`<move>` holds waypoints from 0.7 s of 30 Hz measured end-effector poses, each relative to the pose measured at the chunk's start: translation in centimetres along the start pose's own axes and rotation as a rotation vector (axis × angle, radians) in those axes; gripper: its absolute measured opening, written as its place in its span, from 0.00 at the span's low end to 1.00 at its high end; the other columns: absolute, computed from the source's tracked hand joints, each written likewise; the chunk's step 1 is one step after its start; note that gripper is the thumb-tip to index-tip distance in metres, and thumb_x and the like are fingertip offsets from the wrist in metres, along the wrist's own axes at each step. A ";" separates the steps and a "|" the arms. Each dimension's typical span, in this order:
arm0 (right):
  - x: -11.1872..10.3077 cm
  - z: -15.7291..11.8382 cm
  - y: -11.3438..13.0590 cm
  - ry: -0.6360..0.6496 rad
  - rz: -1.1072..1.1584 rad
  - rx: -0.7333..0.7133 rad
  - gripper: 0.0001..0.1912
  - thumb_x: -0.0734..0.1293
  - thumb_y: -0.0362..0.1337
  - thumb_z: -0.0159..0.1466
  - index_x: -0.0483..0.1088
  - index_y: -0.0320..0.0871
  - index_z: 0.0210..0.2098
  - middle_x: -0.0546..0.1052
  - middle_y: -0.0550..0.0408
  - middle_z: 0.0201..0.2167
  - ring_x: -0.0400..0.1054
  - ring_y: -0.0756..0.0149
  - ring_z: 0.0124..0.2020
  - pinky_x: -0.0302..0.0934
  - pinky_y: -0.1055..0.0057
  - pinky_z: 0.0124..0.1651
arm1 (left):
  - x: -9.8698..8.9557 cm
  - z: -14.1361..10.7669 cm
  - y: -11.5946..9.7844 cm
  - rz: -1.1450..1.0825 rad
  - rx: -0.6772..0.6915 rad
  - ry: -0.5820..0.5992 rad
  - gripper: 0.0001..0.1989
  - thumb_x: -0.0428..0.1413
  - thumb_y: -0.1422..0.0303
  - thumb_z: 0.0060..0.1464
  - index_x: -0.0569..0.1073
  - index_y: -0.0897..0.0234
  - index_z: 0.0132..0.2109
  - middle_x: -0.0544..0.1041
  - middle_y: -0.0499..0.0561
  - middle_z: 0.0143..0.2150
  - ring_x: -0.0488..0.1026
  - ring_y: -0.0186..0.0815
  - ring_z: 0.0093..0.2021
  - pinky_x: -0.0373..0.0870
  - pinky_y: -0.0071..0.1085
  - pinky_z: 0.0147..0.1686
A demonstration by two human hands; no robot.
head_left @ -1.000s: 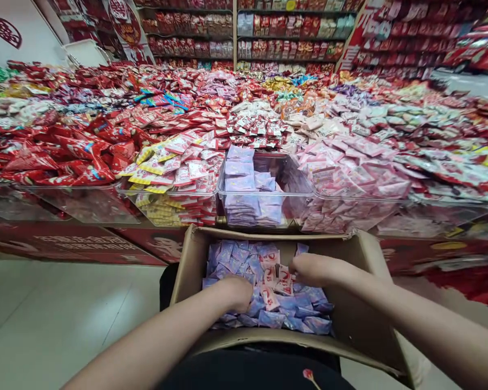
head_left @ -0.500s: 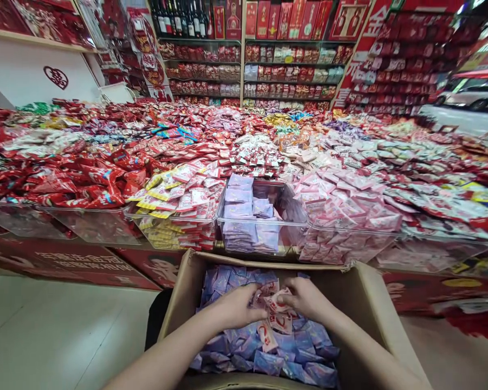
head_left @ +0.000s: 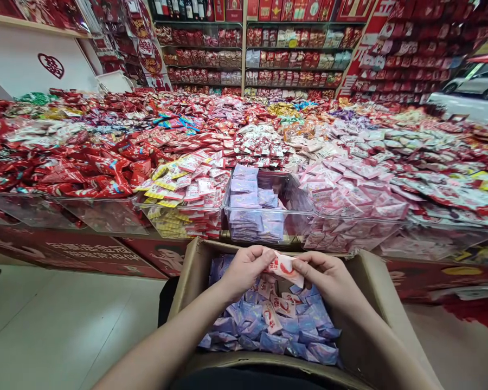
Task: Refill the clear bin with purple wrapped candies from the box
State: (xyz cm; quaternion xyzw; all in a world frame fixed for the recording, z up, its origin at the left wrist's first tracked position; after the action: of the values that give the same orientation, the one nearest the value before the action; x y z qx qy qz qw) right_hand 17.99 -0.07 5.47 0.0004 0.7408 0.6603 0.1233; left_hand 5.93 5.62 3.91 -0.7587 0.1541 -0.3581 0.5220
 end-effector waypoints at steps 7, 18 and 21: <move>1.1 -0.2 -0.5 -0.028 -0.056 0.016 0.16 0.63 0.47 0.54 0.70 0.39 0.29 0.72 0.55 0.21 0.63 0.70 0.21 0.57 0.74 0.24 | -0.6 -0.2 -0.2 -0.013 0.055 -0.028 0.20 0.61 0.64 0.39 0.68 0.70 0.40 0.74 0.49 0.28 0.71 0.30 0.26 0.68 0.24 0.25; -3.9 7.4 16.4 -0.302 -1.340 -0.226 0.15 0.62 0.44 0.55 0.73 0.38 0.28 0.73 0.47 0.22 0.67 0.60 0.29 0.58 0.68 0.30 | -1.5 -0.2 0.3 0.072 0.067 -0.028 0.15 0.56 0.64 0.46 0.66 0.69 0.39 0.73 0.52 0.30 0.70 0.28 0.27 0.62 0.22 0.24; -1.5 14.4 14.8 -0.070 -1.590 -0.108 0.09 0.65 0.31 0.51 0.74 0.32 0.30 0.74 0.41 0.28 0.68 0.55 0.35 0.59 0.68 0.33 | -1.4 -0.1 1.0 0.110 0.042 -0.005 0.14 0.56 0.64 0.45 0.66 0.69 0.38 0.73 0.50 0.29 0.69 0.28 0.27 0.63 0.25 0.28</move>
State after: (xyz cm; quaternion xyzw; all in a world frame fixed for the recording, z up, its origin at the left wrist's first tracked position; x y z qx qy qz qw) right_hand 19.70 15.62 18.82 -0.5132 0.4817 0.4093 0.5806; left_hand 5.03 5.98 2.46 -0.7390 0.1866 -0.3300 0.5570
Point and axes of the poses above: each hand's wrist, its own z-axis towards the middle knuckle, its own x-axis out of the palm, y = z × x, the point moved 7 cm from there along z, towards the middle knuckle
